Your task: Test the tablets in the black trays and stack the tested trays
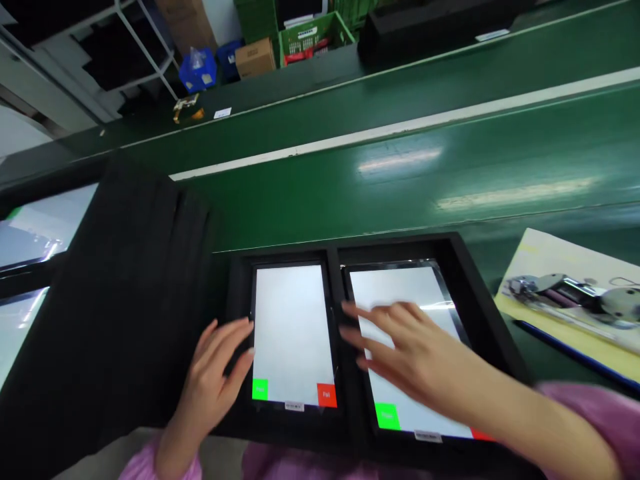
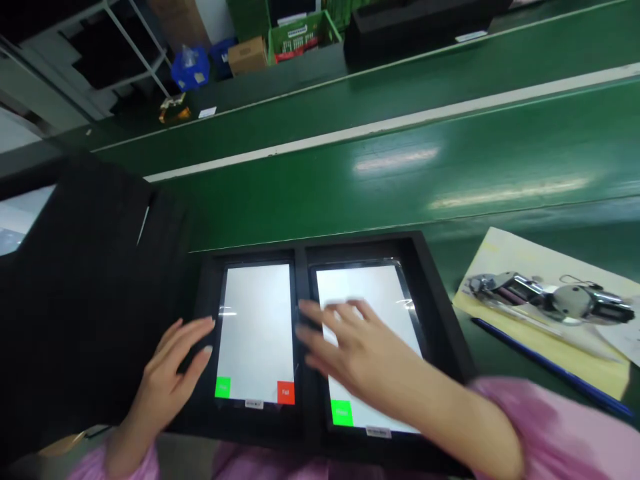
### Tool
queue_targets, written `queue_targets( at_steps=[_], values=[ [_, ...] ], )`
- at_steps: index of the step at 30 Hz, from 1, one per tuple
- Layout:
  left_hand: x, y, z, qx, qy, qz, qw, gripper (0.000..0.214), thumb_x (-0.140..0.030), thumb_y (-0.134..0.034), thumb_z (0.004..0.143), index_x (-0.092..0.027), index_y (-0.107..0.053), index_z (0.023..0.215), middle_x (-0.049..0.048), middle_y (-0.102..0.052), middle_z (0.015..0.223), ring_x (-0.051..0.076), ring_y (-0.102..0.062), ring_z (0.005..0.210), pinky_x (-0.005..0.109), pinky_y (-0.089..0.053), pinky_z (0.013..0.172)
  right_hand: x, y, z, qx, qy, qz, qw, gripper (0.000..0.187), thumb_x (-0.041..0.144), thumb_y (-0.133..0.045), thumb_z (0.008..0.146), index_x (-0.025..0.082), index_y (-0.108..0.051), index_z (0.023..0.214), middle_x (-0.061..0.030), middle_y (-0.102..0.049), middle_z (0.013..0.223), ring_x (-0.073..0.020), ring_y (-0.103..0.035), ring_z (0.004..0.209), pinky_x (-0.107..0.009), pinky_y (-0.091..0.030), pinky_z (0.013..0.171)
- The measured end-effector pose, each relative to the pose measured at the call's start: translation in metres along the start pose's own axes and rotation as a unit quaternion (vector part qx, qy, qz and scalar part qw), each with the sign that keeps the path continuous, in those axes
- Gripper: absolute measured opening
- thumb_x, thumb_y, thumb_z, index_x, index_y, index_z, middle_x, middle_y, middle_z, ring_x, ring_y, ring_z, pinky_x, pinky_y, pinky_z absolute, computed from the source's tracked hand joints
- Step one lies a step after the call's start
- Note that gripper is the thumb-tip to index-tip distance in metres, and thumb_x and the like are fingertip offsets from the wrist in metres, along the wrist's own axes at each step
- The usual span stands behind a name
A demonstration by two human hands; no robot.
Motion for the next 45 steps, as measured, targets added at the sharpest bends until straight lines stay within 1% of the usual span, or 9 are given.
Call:
queue_targets(
  at_steps=[4,7,13,26,32,36,39,42,45],
  values=[
    [-0.027,-0.004,-0.074,0.073,-0.04,0.035,0.996,0.049,-0.016,-0.06,0.103,-0.023,-0.057,0.151,0.0089,-0.065,0.149,0.022,-0.056,0.145,0.044,-0.019,0.138,0.051,0.018,-0.065,0.004,0.026,0.032,0.999,0.036,0.035,-0.042,0.116,0.027,-0.077,0.117,-0.0009,-0.077,0.129,-0.0203,-0.065,0.105,-0.043,-0.04,0.101],
    [-0.031,-0.012,-0.095,0.069,-0.008,0.081,0.994,0.046,-0.02,-0.055,0.105,-0.026,-0.059,0.151,0.0089,-0.043,0.17,0.025,-0.036,0.16,0.046,-0.004,0.139,0.057,0.016,-0.094,-0.011,-0.015,-0.019,1.0,0.036,0.039,-0.041,0.117,0.028,-0.075,0.122,-0.0025,-0.075,0.133,-0.0238,-0.064,0.111,-0.047,-0.039,0.098],
    [-0.026,-0.014,-0.068,-0.03,0.068,0.042,0.996,0.046,-0.024,-0.055,0.107,-0.022,-0.051,0.153,0.0128,-0.056,0.156,0.025,-0.051,0.147,0.046,-0.02,0.136,0.04,0.007,-0.115,-0.057,-0.105,0.01,0.993,0.026,0.017,-0.055,0.108,0.017,-0.068,0.131,-0.0169,-0.066,0.137,-0.0289,-0.058,0.119,-0.05,-0.041,0.103],
    [-0.038,-0.018,-0.058,-0.027,0.011,0.072,0.997,0.035,-0.021,-0.063,0.103,-0.02,-0.063,0.137,0.0136,-0.067,0.14,0.025,-0.061,0.135,0.049,-0.021,0.135,0.035,-0.005,-0.112,-0.045,-0.127,-0.058,0.989,0.035,0.033,-0.048,0.112,0.022,-0.065,0.14,-0.0176,-0.066,0.142,-0.036,-0.061,0.118,-0.057,-0.041,0.099],
    [-0.031,-0.021,-0.062,0.046,0.054,0.117,0.991,0.042,-0.037,-0.056,0.108,-0.026,-0.059,0.149,0.0136,-0.054,0.159,0.032,-0.049,0.149,0.06,-0.015,0.134,-0.011,0.027,-0.1,-0.079,-0.179,-0.077,0.978,0.064,0.036,-0.047,0.11,0.038,-0.03,0.171,-0.011,-0.071,0.137,-0.0393,-0.067,0.113,-0.059,-0.044,0.094],
    [-0.024,0.021,-0.02,-0.007,0.086,0.097,0.991,0.054,-0.055,-0.042,0.111,-0.028,-0.05,0.157,0.015,-0.035,0.173,0.038,-0.037,0.158,0.067,-0.02,0.131,-0.06,0.021,-0.053,-0.044,-0.15,-0.031,0.987,0.049,0.048,-0.037,0.113,0.03,-0.053,0.155,-0.0105,-0.073,0.132,-0.0374,-0.068,0.116,-0.057,-0.047,0.097],
    [-0.011,0.045,0.042,-0.076,0.087,0.042,0.992,0.047,-0.049,-0.044,0.111,-0.026,-0.056,0.15,0.013,-0.053,0.161,0.031,-0.049,0.15,0.054,-0.037,0.127,-0.098,-0.012,-0.011,0.036,-0.163,0.016,0.986,0.049,0.049,-0.038,0.113,0.02,-0.065,0.142,-0.0158,-0.068,0.141,-0.0367,-0.065,0.124,-0.053,-0.051,0.097],
    [0.015,0.009,0.099,0.008,0.09,0.021,0.996,0.044,-0.047,-0.038,0.112,-0.025,-0.07,0.13,0.0075,-0.074,0.134,0.026,-0.067,0.127,0.046,-0.049,0.116,-0.117,-0.036,0.016,0.085,-0.195,0.006,0.977,0.047,0.046,-0.045,0.113,0.012,-0.071,0.133,-0.0194,-0.071,0.126,-0.0357,-0.066,0.113,-0.05,-0.053,0.09],
    [0.039,-0.033,0.125,0.034,0.11,0.024,0.993,0.048,-0.051,-0.039,0.109,-0.022,-0.076,0.12,0.0114,-0.076,0.121,0.031,-0.069,0.116,0.052,-0.05,0.108,-0.117,-0.043,0.023,0.107,-0.209,0.002,0.972,0.041,0.041,-0.045,0.115,0.016,-0.076,0.121,-0.0138,-0.072,0.112,-0.0283,-0.064,0.105,-0.042,-0.05,0.086]
  ],
)
Point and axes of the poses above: each hand's wrist, its own z-axis towards the middle knuckle, its own y-axis out of the back of the hand, x = y × z, the point moved 9 cm from there along z, towards the middle knuckle
